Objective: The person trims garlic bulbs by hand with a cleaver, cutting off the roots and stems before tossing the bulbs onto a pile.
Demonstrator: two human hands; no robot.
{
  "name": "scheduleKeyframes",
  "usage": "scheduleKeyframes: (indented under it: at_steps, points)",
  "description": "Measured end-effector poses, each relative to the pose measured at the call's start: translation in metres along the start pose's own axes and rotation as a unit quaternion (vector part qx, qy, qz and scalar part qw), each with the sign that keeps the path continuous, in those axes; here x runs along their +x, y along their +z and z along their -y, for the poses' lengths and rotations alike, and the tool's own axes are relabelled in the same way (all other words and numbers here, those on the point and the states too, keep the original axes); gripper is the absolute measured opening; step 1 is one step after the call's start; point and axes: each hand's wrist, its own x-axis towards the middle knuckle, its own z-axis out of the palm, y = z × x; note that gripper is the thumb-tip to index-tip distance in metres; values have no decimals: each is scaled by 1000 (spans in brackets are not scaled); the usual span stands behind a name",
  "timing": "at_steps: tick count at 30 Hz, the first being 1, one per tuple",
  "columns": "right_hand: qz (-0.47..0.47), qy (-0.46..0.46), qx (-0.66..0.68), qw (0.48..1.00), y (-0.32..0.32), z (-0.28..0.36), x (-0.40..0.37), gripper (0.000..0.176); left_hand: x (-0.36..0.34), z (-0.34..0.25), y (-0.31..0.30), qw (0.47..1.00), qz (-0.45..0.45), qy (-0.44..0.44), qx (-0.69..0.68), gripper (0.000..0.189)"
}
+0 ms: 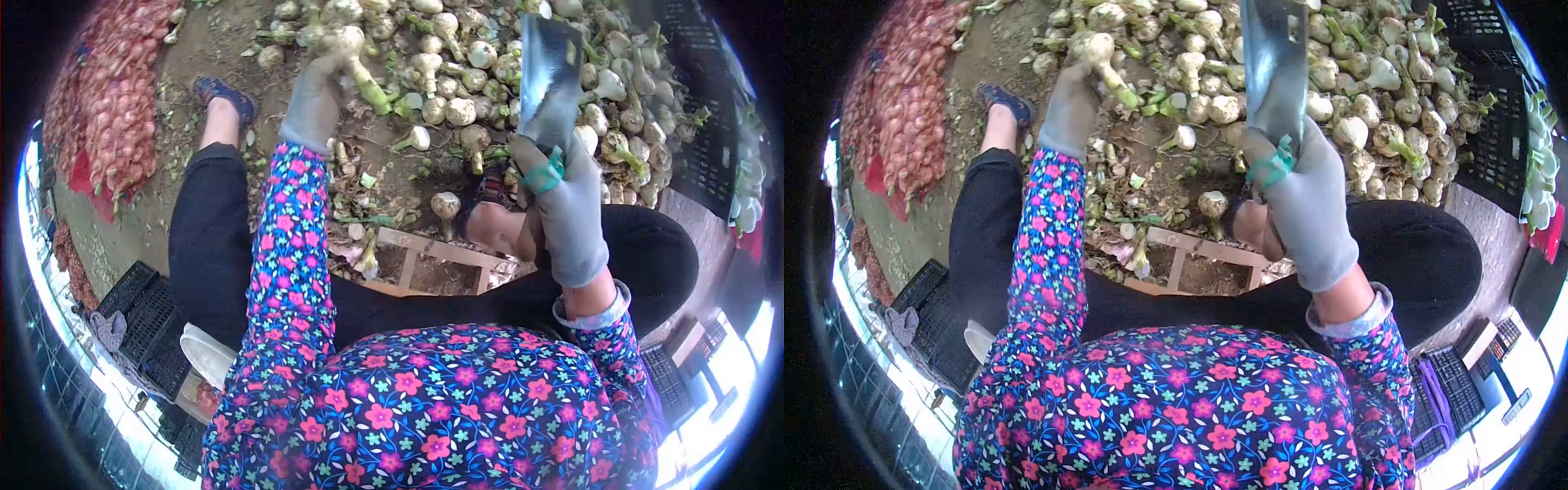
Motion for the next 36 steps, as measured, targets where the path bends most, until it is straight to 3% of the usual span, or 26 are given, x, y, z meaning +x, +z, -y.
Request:
scheduleKeyframes:
  at_steps: [1, 2, 4, 5, 6, 7, 9, 10, 13, 14, 15, 17, 18, 21, 22, 23, 25, 26, 27, 28, 29, 30, 31, 33, 34, 36]
  points:
    - [5, -7, 2, 1000, 2, -3, 0, 22, -16, -22, -2, 974, 57, -39, -216, 50]
    - [18, -74, -95, 993, 4, -7, 0, 22, -28, -42, -3, 897, 115, -75, -420, 48]
    - [29, -155, -276, 948, 7, -26, 4, 20, -44, -69, -8, 884, 160, -77, -432, 53]
    - [30, -159, -275, 948, 10, -27, 2, 20, -53, -82, -9, 868, 206, -85, -444, 59]
    - [16, -243, -351, 904, 13, -27, -1, 20, -64, -93, -6, 917, 156, -68, -360, 55]
    - [4, -322, -422, 848, 17, -27, -5, 20, -82, -113, 1, 929, 101, -101, -342, 44]
    - [5, -405, -446, 798, 28, -23, -11, 21, -112, -119, 1, 997, 66, -31, 3, 28]
    - [24, -430, -454, 780, 32, -19, -17, 20, -123, -112, 0, 994, 90, -13, -56, 56]
    - [54, -478, -456, 749, 44, -17, -32, 16, -147, -134, 2, 980, 158, -116, 19, 56]
    - [70, -493, -463, 733, 47, -19, -35, 17, -154, -125, 1, 978, 184, -52, 84, 62]
    - [87, -509, -469, 717, 49, -21, -38, 17, -166, -120, 2, 978, 183, -58, 82, 62]
    - [90, -522, -471, 705, 53, -26, -42, 18, -190, -110, 2, 986, 94, -104, -86, 67]
    - [88, -530, -480, 693, 55, -28, -43, 18, -188, -90, -9, 978, 180, -77, -72, 66]
    - [95, -537, -494, 677, 57, -33, -41, 20, -201, -111, -6, 990, 130, -60, 17, 57]
    - [99, -551, -481, 675, 57, -38, -35, 22, -200, -149, 2, 969, 132, -63, 201, 38]
    - [103, -564, -469, 672, 58, -42, -29, 23, -202, -145, 0, 969, 131, -64, 199, 38]
    - [101, -579, -457, 667, 59, -50, -19, 24, -201, -135, -6, 920, 150, 195, 306, 27]
    - [106, -585, -448, 668, 59, -52, -15, 24, -195, -131, -8, 840, 139, 319, 417, 25]
    - [112, -590, -438, 669, 58, -56, -12, 24, -199, -129, -10, 842, 138, 316, 416, 25]
    - [115, -572, -456, 672, 57, -60, -6, 24, -202, -129, -11, 936, 179, 154, 262, 25]
    - [114, -552, -475, 676, 54, -67, 3, 24, -204, -132, -12, 973, 212, -16, 91, 28]
    - [119, -446, -512, 724, 47, -79, 20, 25, -203, -136, -12, 973, 213, -14, 91, 28]
    - [102, -384, -556, 730, 33, -95, 41, 26, -203, -144, -11, 980, 181, -82, -3, 41]
    - [85, -392, -522, 753, 40, -85, 32, 29, -211, -159, -18, 953, 88, -216, -194, 72]
    - [90, -427, -459, 774, 47, -79, 21, 30, -206, -158, -22, 975, 74, -174, -117, 79]
    - [111, -394, -459, 788, 53, -71, 2, 30, -195, -143, -24, 984, 47, -154, -73, 77]
